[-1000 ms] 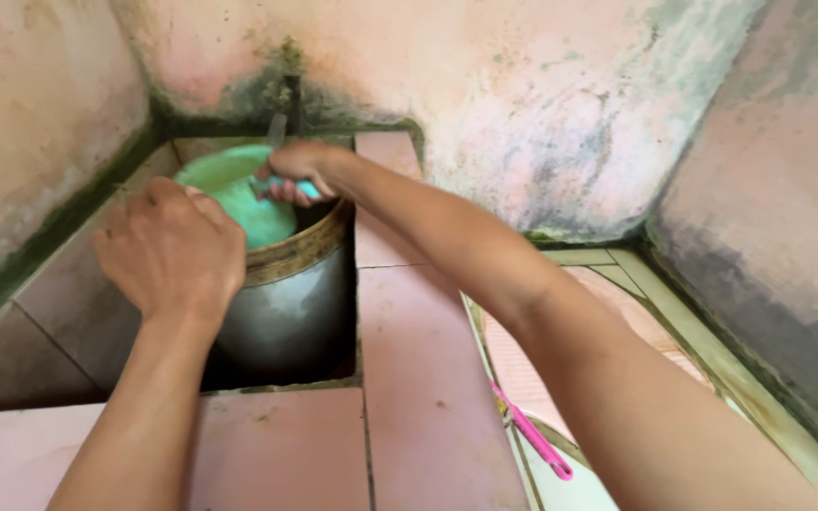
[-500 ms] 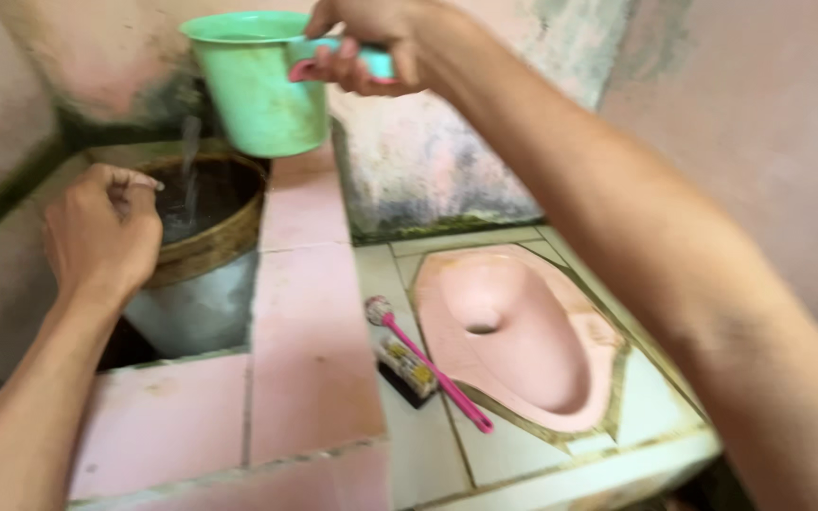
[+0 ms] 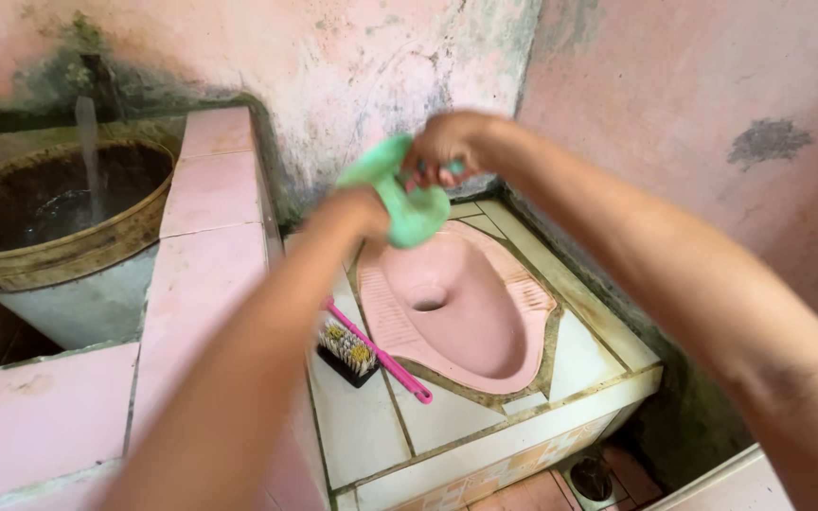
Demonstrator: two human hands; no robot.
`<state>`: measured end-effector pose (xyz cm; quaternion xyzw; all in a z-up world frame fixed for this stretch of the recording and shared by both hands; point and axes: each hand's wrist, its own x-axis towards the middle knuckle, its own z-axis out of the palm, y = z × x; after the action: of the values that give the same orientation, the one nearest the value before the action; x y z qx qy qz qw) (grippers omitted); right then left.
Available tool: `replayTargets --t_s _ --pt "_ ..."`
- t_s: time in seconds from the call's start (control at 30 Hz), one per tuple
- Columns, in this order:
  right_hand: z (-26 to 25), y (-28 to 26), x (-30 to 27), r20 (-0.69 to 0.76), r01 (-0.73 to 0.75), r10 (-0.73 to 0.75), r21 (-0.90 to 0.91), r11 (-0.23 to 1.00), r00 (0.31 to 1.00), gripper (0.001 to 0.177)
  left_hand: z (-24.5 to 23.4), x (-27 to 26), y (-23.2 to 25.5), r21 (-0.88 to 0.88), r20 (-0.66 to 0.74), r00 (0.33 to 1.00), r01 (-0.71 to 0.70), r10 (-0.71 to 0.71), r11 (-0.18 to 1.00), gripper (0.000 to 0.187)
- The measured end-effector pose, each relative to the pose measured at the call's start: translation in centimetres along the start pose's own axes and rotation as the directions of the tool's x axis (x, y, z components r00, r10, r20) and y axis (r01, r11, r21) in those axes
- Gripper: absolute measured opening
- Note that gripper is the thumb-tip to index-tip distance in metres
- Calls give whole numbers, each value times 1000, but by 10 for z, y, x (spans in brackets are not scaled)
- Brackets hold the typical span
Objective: The person cleans a pink squat toilet by scrubbing the basin with a pink toilet brush and rinsing it with water from a green mug. They also use a handheld scrub brush to clean the surrounding tiled area.
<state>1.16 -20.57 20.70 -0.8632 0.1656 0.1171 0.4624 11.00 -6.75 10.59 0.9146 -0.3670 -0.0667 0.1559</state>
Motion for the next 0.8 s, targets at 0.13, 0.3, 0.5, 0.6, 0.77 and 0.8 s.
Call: replayTargets --t_s 0.13,0.3,0.5,0.6,0.77,0.8 --pt "20 42 31 -121 -118 106 -105 987 987 18 65 -12 33 -35 150 981 129 -122 991 37" --pt "28 63 18 -211 -114 60 -250 961 976 22 88 -21 35 -34 168 939 310 -301 950 42" --pt "17 80 -36 -247 -43 -17 -235 971 969 27 117 -20 29 -156 88 971 234 -222 960 46" --pt "12 91 -60 -243 -61 -2 -251 966 970 26 132 -18 37 -189 138 964 250 -227 950 45" --pt "6 103 -95 -251 -173 97 -304 937 963 24 162 -17 45 -188 185 978 134 -99 973 44" --pt "3 107 -101 -252 -200 122 -313 929 960 26 168 -14 47 -190 188 979 114 -78 975 42"
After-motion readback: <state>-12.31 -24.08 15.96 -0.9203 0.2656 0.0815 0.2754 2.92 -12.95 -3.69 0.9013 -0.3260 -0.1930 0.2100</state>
